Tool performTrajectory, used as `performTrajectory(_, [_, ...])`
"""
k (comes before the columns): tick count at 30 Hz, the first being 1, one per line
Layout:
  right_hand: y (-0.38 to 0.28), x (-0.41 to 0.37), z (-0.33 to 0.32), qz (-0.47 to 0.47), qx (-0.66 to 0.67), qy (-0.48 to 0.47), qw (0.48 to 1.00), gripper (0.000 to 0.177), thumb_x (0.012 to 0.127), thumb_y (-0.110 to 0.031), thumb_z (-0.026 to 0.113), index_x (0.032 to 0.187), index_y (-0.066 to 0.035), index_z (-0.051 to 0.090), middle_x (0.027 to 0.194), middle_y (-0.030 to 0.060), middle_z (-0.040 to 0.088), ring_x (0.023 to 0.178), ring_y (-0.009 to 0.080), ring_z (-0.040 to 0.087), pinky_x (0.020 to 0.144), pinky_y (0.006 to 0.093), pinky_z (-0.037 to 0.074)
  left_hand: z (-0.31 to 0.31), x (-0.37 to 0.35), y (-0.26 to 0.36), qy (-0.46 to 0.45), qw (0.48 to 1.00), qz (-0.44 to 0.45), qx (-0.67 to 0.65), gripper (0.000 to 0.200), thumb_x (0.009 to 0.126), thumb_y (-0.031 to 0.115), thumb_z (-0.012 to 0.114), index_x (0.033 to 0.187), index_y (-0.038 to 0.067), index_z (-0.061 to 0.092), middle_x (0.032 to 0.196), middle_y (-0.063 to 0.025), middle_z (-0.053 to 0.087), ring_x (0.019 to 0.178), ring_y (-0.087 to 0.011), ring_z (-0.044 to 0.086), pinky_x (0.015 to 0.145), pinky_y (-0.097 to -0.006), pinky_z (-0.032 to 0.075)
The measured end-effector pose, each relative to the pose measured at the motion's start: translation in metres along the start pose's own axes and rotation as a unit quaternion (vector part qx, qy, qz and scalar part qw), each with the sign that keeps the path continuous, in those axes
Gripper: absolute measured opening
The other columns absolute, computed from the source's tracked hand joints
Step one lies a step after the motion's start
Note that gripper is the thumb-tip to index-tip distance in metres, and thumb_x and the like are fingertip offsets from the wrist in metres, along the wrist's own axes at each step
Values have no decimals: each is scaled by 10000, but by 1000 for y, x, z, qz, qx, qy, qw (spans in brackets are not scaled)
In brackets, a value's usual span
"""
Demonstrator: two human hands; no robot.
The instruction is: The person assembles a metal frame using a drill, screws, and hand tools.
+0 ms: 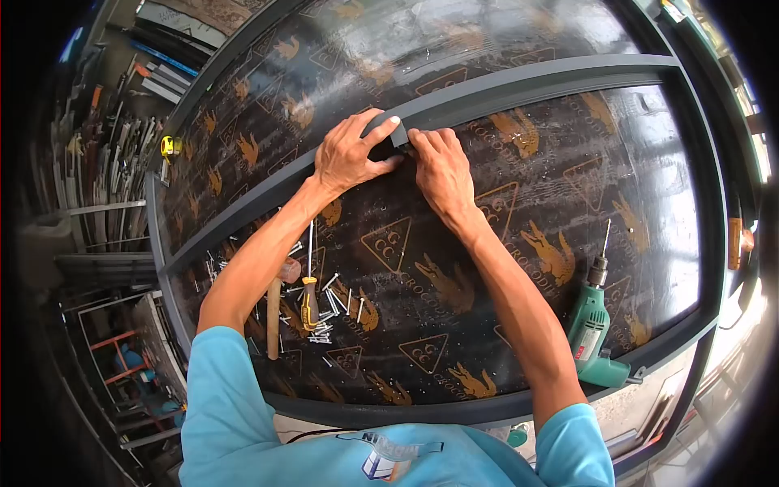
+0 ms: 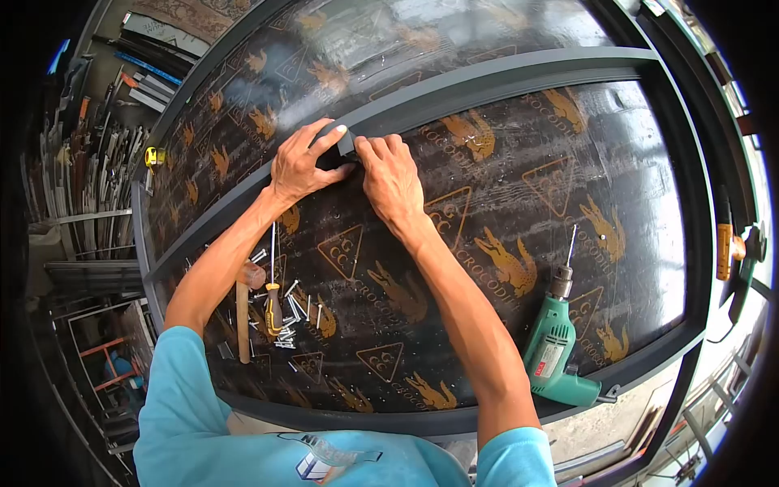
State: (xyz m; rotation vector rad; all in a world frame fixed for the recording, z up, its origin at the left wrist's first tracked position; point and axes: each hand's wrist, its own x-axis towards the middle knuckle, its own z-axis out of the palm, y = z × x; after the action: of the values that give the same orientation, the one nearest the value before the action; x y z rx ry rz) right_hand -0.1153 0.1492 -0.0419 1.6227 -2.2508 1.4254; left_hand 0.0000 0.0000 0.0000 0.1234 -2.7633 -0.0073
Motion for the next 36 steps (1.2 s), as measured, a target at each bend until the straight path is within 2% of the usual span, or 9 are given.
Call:
performTrajectory(2, [-7,-3,-2,0,3,0,1000,305,750,1,564,1045,-70,533,907,81,550,888,268,510,785,370,439,-5,-4,1,15,1000,22,-15,750,590,287,841,1245,140,507,1216,-129,550,963,-311,615,793,-378,528])
performTrajectory(5, [3,4,2,-3,4,10,1000,296,754,0,564,1041,-67,532,902,78,546,882,267,511,776,372,440,3,4,-3,31,999,17,-39,740,594,267,838,1243,137,508,1217,-133,552,972,-303,614,793,-374,528])
performTrajectory(8, [3,5,3,1,0,11,1000,300,752,3,569,1041,-67,530,898,76,543,882,267,511,772,372,440,-4,7,-4,9,998,19,-57,735,590,244,838,1239,132,512,1227,-138,549,976,-300,616,798,-370,529])
performTrajectory(15, [3,4,5,7,2,6,1000,280,773,0,575,1041,-67,527,885,79,535,872,267,504,772,374,435,2,1,-10,11,999,22,-48,731,578,228,841,1230,129,526,1233,-143,554,974,-300,621,804,-365,530])
performTrajectory(27, [2,3,5,7,-5,-1,1000,313,768,30,576,1064,-62,529,947,83,555,906,280,505,811,389,441,5,-1,-12,18,998,9,-62,669,615,296,823,1216,185,550,1139,-121,565,968,-292,610,818,-374,528])
performTrajectory(29, [2,3,5,9,-4,-3,1000,323,762,35,579,1067,-61,529,968,82,562,922,285,506,826,394,443,5,-2,-13,18,998,12,-60,707,596,264,841,1228,172,539,1141,-133,578,992,-303,614,830,-374,530])
performTrajectory(33, [1,6,5,-1,-6,6,1000,290,766,30,581,1043,-44,547,968,116,580,935,315,520,838,412,440,6,-1,-12,39,998,23,-46,681,571,273,836,1186,162,565,1114,-110,586,963,-274,621,818,-354,536])
performTrajectory(36, [-7,9,3,8,-7,-3,1000,327,758,31,590,1078,-33,562,1049,147,590,1005,343,532,863,425,446,6,-1,-11,77,996,33,-23,616,594,340,798,1132,156,561,1044,-96,576,903,-267,622,761,-349,535])
